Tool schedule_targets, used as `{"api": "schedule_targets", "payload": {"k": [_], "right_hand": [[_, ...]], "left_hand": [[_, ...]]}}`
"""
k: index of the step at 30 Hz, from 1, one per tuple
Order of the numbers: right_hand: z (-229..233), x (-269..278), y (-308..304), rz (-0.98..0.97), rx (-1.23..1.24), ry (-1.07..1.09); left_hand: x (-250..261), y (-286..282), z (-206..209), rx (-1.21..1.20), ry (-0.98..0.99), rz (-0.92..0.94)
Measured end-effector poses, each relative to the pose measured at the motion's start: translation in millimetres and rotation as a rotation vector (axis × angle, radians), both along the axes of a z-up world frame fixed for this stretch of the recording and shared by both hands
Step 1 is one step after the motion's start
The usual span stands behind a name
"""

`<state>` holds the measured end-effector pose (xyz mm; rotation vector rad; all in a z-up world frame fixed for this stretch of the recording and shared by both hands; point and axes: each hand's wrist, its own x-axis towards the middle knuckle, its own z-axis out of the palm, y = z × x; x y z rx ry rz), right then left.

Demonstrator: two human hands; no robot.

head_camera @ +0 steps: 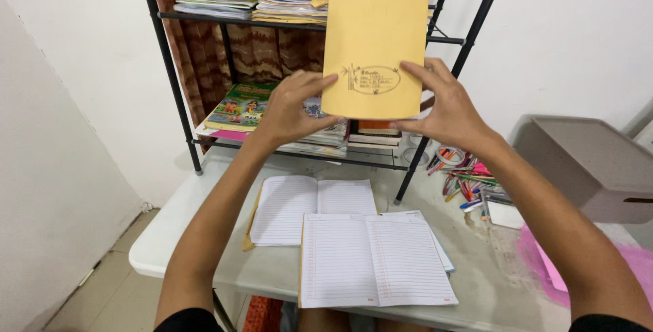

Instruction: The person organizes stationery items on a desk. They place books and notebooks onto a shelf, then sort pens and markers into a pink plastic container.

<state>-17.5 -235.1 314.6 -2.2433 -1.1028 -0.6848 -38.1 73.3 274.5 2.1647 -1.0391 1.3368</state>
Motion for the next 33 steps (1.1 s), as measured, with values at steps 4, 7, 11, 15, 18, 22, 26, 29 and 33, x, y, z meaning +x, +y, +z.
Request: {"api": "schedule_targets", "payload": {"k": [4, 7, 11, 15, 18, 22, 26, 29, 33], "right_hand": [[32.6, 36.4, 0.1, -0.022, -0.018, -0.130], [54.7, 66.1, 0.3, -0.021, -0.046, -0.262], [77.0, 101.9, 1.3, -0.074, 0.006, -0.193], [87.9, 134.7, 8.9, -0.157, 0.136, -0.115], [95.2, 155.1, 13.4, -0.174, 0.213, -0.097], [103.5, 181.1, 21.5, -0.236, 0.266, -0.038], [104.6, 197.4, 26.4, -0.277, 0.278, 0.020], [106.5, 207.3, 29.5, -0.303, 0.274, 0.066], [100.4, 212.1, 30.3, -0.338, 0.187, 0.082]], "left_hand": [[32.9, 4.8, 36.2, 0.015, -0.038, 0.033], [62.8, 4.0, 60.9, 0.022, -0.069, 0.044], [101.5, 8.8, 88.8, 0.022, -0.033, 0.035], [138.2, 7.9, 104.3, -0.059, 0.023, -0.062], [164.7, 3.7, 116.0, -0.089, 0.014, -0.043], [197.4, -3.7, 123.6, -0.096, 0.003, 0.094], [216.1, -5.2, 130.9, -0.110, 0.027, 0.158], [221.8, -6.8, 136.0, -0.133, 0.135, 0.227], [218.6, -4.7, 131.3, -0.103, 0.188, 0.253]]}}
